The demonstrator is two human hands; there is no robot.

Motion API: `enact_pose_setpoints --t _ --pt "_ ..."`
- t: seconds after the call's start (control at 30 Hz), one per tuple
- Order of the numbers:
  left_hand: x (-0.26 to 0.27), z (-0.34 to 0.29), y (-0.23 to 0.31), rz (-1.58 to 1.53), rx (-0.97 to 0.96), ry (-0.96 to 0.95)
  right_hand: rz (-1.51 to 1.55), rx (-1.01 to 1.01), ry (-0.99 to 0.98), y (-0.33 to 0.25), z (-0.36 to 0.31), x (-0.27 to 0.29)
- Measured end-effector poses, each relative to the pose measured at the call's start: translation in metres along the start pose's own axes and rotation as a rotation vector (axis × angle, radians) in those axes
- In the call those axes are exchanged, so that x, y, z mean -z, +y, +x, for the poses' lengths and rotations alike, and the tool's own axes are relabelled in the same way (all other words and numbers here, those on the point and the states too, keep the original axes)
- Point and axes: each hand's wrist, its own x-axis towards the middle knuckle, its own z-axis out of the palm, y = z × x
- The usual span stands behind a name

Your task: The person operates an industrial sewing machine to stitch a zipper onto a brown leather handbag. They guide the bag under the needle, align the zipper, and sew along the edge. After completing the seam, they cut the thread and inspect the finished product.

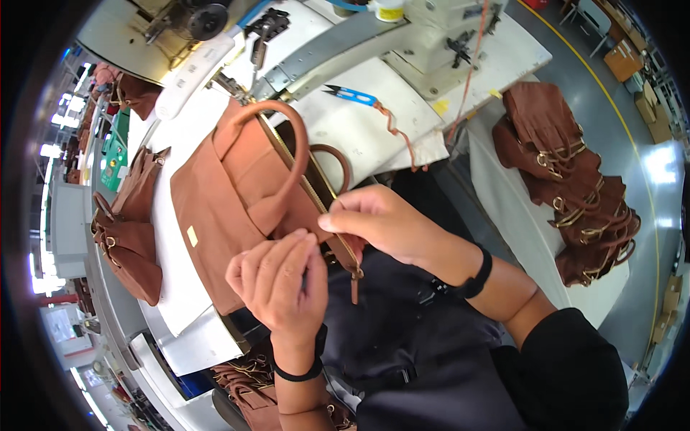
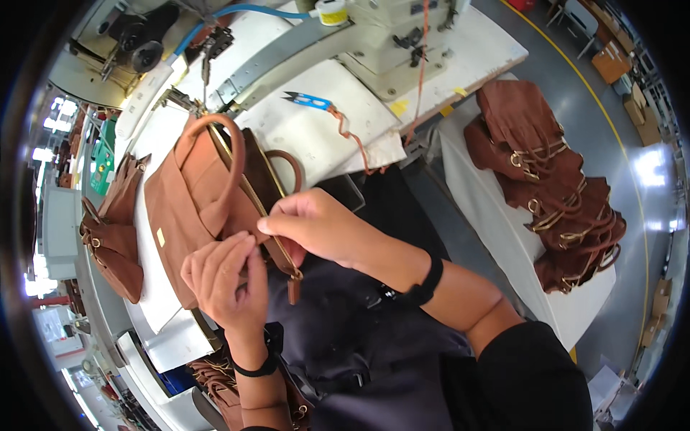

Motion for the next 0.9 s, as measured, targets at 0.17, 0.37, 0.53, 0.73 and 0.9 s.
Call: enact_pose_setpoints --t 0.17,0.37,0.53,0.73,0.9 --pt "-0.004 -0.002 -0.001 -0.01 0.005 -0.002 -0.125 0.193 0.008 0.008 0.002 -0.006" --pt "0.004 -0.002 -0.001 -0.041 -0.043 -0.03 -0.065 0.222 -0.019 0.013 -0.002 -0.01" --pt "0.016 0.013 0.002 -0.094 -0.085 -0.159 0.023 0.232 -0.065 0.021 -0.001 -0.004" --pt "0.022 0.085 0.01 0.195 -0.359 -0.441 -0.048 0.328 -0.039 0.027 0.004 -0.006" --pt "0.035 0.105 0.005 0.409 -0.409 -0.522 -0.035 0.433 -0.031 0.028 0.005 -0.01"
